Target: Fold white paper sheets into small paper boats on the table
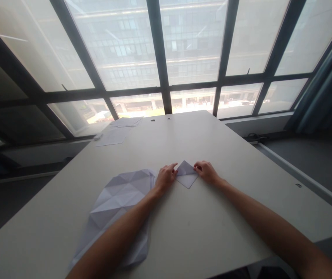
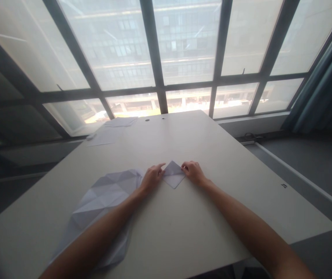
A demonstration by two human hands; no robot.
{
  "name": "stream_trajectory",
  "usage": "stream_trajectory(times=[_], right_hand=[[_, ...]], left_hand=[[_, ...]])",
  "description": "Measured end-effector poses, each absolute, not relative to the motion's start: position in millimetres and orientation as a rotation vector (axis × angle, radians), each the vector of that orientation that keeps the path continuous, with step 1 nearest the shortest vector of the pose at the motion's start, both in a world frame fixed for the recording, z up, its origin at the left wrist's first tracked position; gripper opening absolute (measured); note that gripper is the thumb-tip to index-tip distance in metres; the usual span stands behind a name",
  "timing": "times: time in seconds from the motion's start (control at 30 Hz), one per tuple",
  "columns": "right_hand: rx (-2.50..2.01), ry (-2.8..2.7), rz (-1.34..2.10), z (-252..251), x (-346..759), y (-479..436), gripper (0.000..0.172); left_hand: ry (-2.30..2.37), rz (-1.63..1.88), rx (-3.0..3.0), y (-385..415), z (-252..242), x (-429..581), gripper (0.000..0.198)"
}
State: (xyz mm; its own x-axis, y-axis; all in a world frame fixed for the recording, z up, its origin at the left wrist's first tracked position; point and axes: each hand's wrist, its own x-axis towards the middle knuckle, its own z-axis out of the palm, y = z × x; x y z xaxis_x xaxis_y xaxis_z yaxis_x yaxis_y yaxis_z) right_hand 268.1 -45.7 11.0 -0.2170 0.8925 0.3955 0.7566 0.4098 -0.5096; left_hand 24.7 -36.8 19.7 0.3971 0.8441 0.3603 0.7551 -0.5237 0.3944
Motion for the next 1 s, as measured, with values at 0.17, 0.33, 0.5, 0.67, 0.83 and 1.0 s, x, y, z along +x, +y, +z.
stream_trajectory(times=[0.17,0.33,0.5,0.67,0.83,1.0], right_hand=[[-1.512,-2.033,0.195,12.1,263.9,-47.7,0.011],[-1.598,-2.064,0.118,12.6,262.1,-48.5,0.012],[-1.615,-2.060,0.052,14.8,260.1,-51.9,0.014],[-1.432,-2.146,0.027,17.3,249.0,-61.7,0.033],[-1.298,-2.456,0.177,11.1,237.1,-73.1,0.061],[-1.442,-2.496,0.251,8.1,236.5,-75.9,0.080]], left_hand=[[1.548,0.693,2.598,-41.5,19.2,26.8,0.038],[1.103,0.491,2.835,-42.9,18.1,30.4,0.045],[0.988,0.268,2.814,-43.1,15.8,32.2,0.057],[1.004,0.228,2.817,-42.8,15.4,32.3,0.061],[1.009,0.253,2.818,-46.4,19.3,33.5,0.060],[1.018,0.226,2.809,-48.3,21.3,33.3,0.066]])
